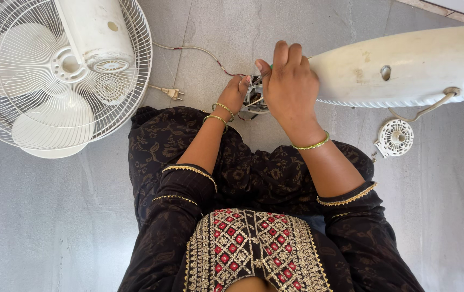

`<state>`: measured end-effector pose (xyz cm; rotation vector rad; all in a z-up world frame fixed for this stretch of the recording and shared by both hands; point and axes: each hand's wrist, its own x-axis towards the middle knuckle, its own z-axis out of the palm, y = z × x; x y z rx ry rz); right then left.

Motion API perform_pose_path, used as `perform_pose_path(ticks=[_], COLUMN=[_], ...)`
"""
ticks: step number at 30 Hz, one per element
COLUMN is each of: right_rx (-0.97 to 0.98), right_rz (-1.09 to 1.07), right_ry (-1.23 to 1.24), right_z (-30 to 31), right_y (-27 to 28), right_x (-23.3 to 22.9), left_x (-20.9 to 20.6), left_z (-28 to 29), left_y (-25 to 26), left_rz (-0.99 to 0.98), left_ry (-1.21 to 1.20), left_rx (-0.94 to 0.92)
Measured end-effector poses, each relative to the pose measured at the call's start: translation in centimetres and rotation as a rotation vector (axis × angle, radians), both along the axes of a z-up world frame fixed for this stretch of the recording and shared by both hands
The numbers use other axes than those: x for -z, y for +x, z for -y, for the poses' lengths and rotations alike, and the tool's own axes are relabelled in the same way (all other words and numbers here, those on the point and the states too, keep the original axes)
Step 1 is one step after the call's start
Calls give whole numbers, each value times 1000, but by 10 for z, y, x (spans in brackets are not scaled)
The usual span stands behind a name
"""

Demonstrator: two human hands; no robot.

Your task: The person sits on the floor and uses a screwdriver to remove screws from the motor housing of a disassembled electric fan. They then manipulate the internal gears and shaft, attempting to align or reattach components within the motor assembly.

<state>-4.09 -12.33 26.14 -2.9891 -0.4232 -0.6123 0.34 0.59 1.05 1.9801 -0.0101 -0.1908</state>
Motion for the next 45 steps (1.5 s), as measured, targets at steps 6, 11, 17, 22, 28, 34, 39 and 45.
perform_pose_path(ticks=[6,11,17,22,28,34,39,45], right_rx=[65,-335,-398,-233,203,-272,-386,-420], right_rz=[-180,-42,-125,-17,-339,-104,-294,-275], right_ry=[-142,6,472,491,39,94,141,32], right_z=[4,32,26,3,1,25,43,43], right_y=[-1,-11,2,6,12,9,-2,-6], right_x=[-9,-13,-3,-1,-5,-7,-23,-35], left_x=[2,4,5,5,11,17,20,21], left_z=[1,2,2,2,2,4,4,5], left_y=[0,2,4,3,5,8,8,7], left_rz=[4,10,-4,20,-20,8,25,39], left_ry=[25,0,19,11,34,34,18,6], left_rx=[-7,-27,-26,-30,-26,-27,-26,-43])
